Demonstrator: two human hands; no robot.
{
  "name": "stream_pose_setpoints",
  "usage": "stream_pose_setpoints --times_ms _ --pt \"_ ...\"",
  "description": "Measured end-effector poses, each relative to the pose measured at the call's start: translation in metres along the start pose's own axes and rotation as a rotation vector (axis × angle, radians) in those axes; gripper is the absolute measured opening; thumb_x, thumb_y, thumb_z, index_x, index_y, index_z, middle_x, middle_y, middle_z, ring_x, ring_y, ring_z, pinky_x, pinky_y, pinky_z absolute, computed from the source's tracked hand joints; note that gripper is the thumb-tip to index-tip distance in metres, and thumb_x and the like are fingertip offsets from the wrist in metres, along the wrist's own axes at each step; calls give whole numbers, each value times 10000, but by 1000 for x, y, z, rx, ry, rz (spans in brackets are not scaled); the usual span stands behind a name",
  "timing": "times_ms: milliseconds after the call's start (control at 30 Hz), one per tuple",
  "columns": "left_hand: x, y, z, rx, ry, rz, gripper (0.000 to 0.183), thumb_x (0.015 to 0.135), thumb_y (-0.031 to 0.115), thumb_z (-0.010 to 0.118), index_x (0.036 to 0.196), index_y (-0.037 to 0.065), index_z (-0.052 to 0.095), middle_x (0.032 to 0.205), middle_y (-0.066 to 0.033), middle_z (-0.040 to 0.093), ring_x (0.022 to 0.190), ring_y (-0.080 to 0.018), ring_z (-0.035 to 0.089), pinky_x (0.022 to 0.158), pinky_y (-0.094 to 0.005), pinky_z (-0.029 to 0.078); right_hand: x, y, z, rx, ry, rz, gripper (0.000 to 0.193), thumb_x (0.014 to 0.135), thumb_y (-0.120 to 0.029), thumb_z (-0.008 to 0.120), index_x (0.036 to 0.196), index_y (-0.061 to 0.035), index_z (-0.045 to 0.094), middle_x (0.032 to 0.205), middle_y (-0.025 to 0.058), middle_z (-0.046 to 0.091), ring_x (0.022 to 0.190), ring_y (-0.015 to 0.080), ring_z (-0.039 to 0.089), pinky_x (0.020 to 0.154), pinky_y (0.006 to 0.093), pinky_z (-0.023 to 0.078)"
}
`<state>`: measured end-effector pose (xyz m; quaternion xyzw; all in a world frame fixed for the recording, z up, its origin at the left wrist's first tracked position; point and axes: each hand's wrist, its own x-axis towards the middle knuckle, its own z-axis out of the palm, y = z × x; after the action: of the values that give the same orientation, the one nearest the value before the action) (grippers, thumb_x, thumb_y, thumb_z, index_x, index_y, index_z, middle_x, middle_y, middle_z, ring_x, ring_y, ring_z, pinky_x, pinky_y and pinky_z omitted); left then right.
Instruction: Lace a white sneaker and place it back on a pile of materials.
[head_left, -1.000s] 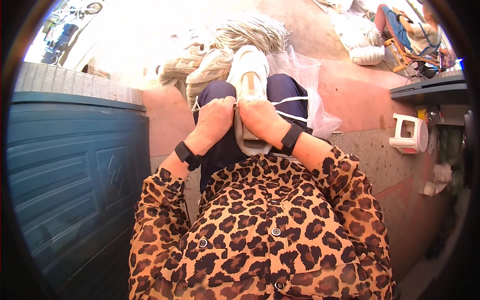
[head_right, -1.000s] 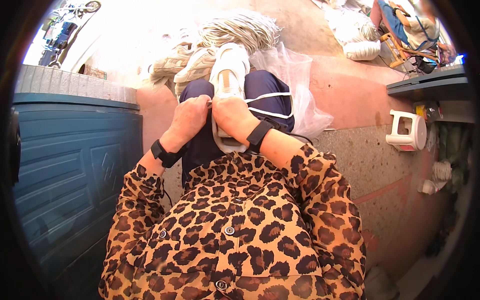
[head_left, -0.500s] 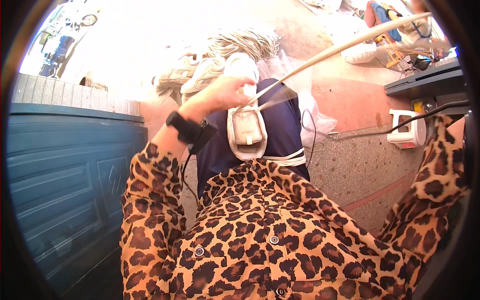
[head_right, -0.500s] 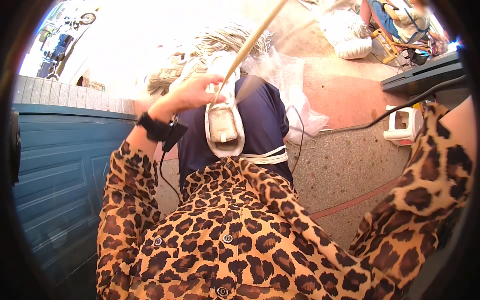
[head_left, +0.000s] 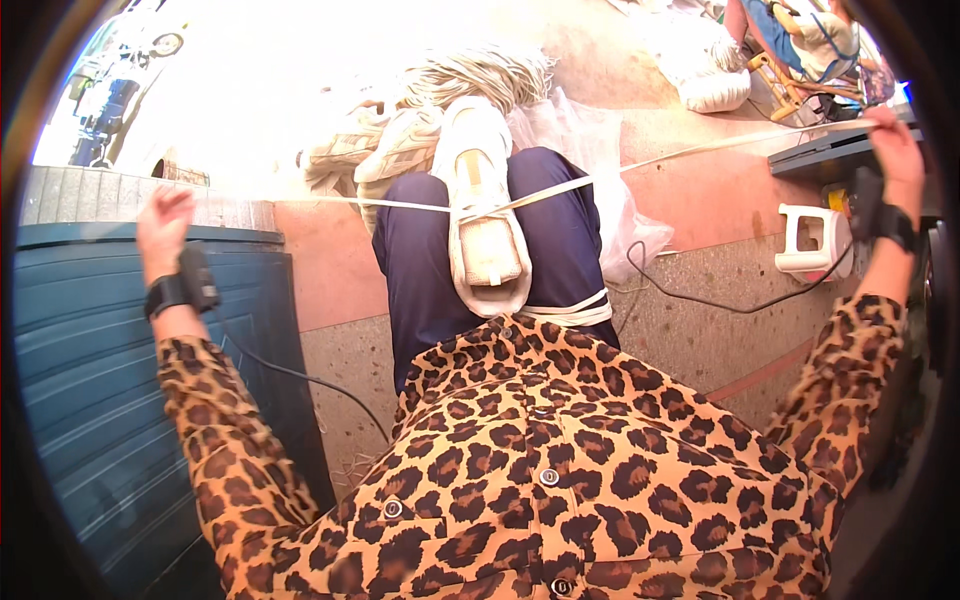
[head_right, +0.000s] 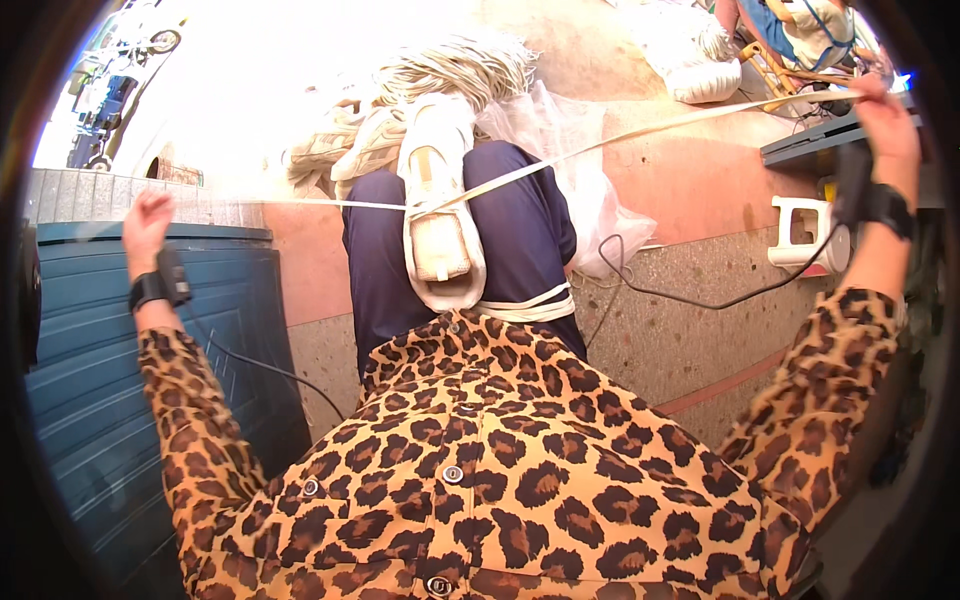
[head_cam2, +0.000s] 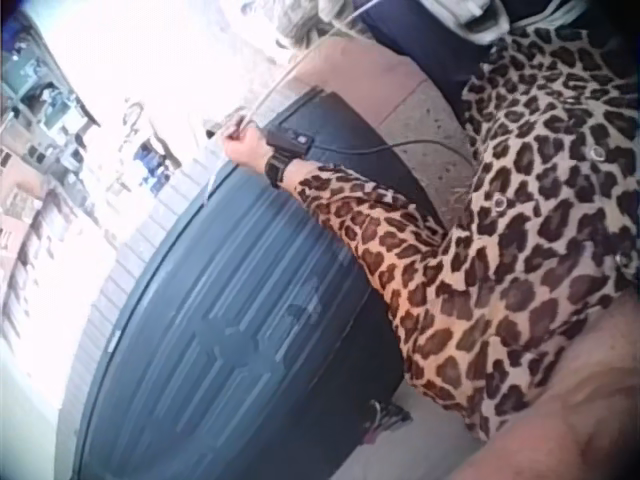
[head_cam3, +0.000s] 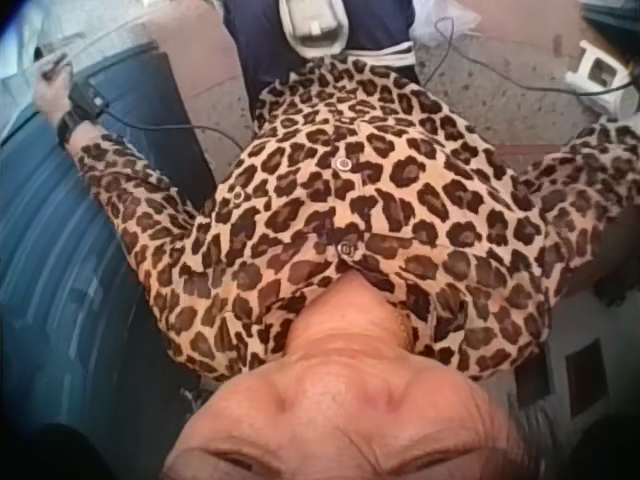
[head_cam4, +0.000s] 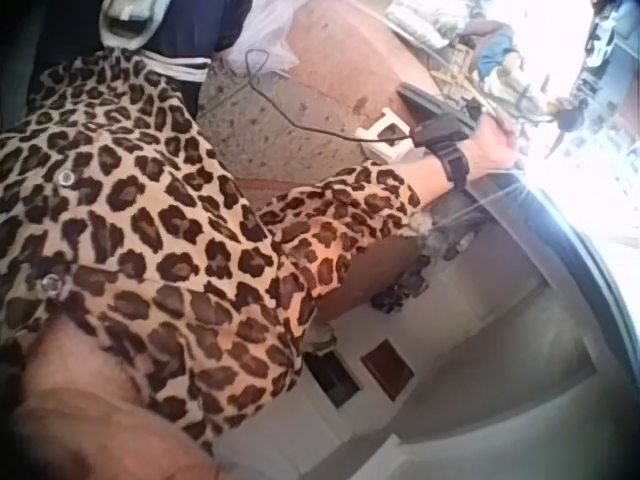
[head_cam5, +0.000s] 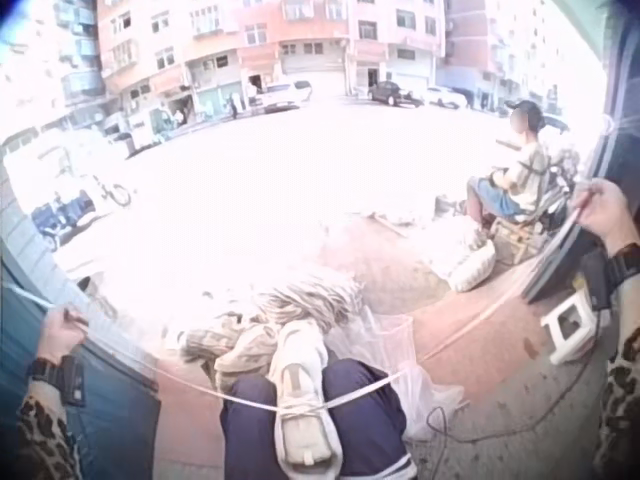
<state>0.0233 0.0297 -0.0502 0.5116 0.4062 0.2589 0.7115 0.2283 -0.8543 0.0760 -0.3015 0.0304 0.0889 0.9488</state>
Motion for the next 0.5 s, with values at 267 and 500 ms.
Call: stream_pose_setpoints --times_ms 267,500 --pt "33 -33 -56 74 -286 -159 124 910 156 468 824 70 445 629 -4 382 552 -110 380 502 -240 360 -53 374 14 -1340 -390 269 161 825 -115 529 924 -44 635 725 -10 592 621 72 513 559 218 424" --pt "-151 -133 65 636 -813 -378 116 760 29 589 875 47 588 643 11 537 483 -52 451 428 -172 326 -102 499 17 -1481 -505 17 200 856 -139 473 785 27 560 777 222 572 778 388 551 685 431 429"
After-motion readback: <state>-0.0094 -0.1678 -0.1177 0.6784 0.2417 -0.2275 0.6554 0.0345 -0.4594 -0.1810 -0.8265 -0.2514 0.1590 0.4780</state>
